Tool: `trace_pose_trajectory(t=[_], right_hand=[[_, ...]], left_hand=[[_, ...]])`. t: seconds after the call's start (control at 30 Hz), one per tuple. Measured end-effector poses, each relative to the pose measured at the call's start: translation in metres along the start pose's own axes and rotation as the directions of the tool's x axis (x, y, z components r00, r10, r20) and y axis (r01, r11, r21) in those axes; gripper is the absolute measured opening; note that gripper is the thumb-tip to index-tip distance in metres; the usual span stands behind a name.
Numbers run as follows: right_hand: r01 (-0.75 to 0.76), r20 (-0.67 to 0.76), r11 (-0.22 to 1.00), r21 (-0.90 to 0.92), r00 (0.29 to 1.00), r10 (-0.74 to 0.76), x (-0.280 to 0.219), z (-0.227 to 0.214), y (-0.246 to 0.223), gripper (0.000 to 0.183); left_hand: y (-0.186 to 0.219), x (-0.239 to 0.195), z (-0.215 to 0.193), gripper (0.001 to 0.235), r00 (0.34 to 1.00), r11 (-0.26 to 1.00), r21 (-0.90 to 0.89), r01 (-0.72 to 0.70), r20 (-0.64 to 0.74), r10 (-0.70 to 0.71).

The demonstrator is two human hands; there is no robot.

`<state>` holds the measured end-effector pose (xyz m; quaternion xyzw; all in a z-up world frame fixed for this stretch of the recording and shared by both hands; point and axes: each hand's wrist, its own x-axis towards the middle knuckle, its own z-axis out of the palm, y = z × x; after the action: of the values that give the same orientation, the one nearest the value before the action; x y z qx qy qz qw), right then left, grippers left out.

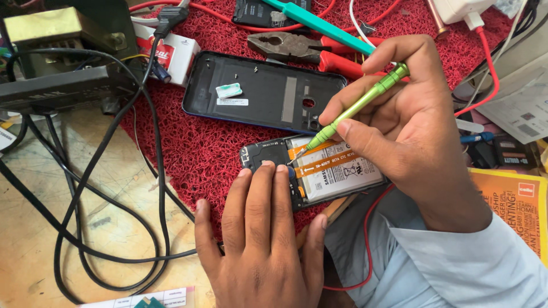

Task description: The person uses a green screwdriver to remove screws from a disassembled mobile phone on a cluttered workbench. They then pick up a small circuit board, inspect it, and place it back down before continuing to unscrew components from the phone chassis.

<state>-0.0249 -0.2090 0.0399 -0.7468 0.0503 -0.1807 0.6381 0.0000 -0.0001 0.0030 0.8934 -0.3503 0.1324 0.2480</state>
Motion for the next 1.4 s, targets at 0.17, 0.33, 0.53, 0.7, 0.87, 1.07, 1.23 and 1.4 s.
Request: trace_pose_trajectory(t=[0.17, 0.33, 0.53, 0.7, 0.87, 1.07, 1.23, 1.4], right_hand=[[0.018, 0.005, 1.0, -0.024, 1.0, -0.018, 0.001, -0.001, 0.001, 0.048], [0.019, 0.001, 0.999, -0.051, 1.0, -0.019, 0.003, 0.004, -0.005, 0.048], [0.15, 0.101, 0.96, -0.236, 0.986, -0.129, 0.003, 0.017, -0.039, 0.045], [0.443, 0.42, 0.614, -0.653, 0.887, -0.193, 0.013, 0.021, -0.069, 0.036], [0.451, 0.432, 0.506, -0.736, 0.887, -0.162, 0.02, 0.028, -0.072, 0.033], [0.543, 0.537, 0.631, -0.555, 0.813, -0.228, 0.02, 0.033, -0.075, 0.028], [0.347, 0.282, 0.545, -0.763, 0.938, -0.201, 0.026, 0.042, -0.066, 0.047], [0.532, 0.507, 0.678, -0.507, 0.82, -0.265, 0.03, 0.023, -0.066, 0.039]], left_hand=[[0.0, 0.0, 0.0, 0.062, 1.0, 1.0, 0.004, -0.001, -0.001, 0.001], [0.0, 0.0, 0.0, 0.063, 1.0, 1.0, -0.002, -0.001, 0.003, 0.001], [0.0, -0.001, 0.001, 0.063, 1.0, 1.0, -0.029, 0.008, -0.004, -0.008], [0.003, -0.001, -0.002, 0.063, 1.0, 0.998, -0.056, 0.014, -0.023, -0.015], [0.004, -0.001, -0.007, 0.064, 1.0, 0.998, -0.062, 0.023, -0.003, -0.024], [0.005, 0.0, -0.007, 0.065, 1.0, 0.997, -0.076, 0.016, -0.021, -0.018], [0.005, -0.001, -0.005, 0.064, 0.999, 0.998, -0.057, 0.02, -0.025, -0.021], [0.003, 0.0, -0.003, 0.064, 0.998, 0.997, -0.075, 0.017, -0.057, -0.022]])
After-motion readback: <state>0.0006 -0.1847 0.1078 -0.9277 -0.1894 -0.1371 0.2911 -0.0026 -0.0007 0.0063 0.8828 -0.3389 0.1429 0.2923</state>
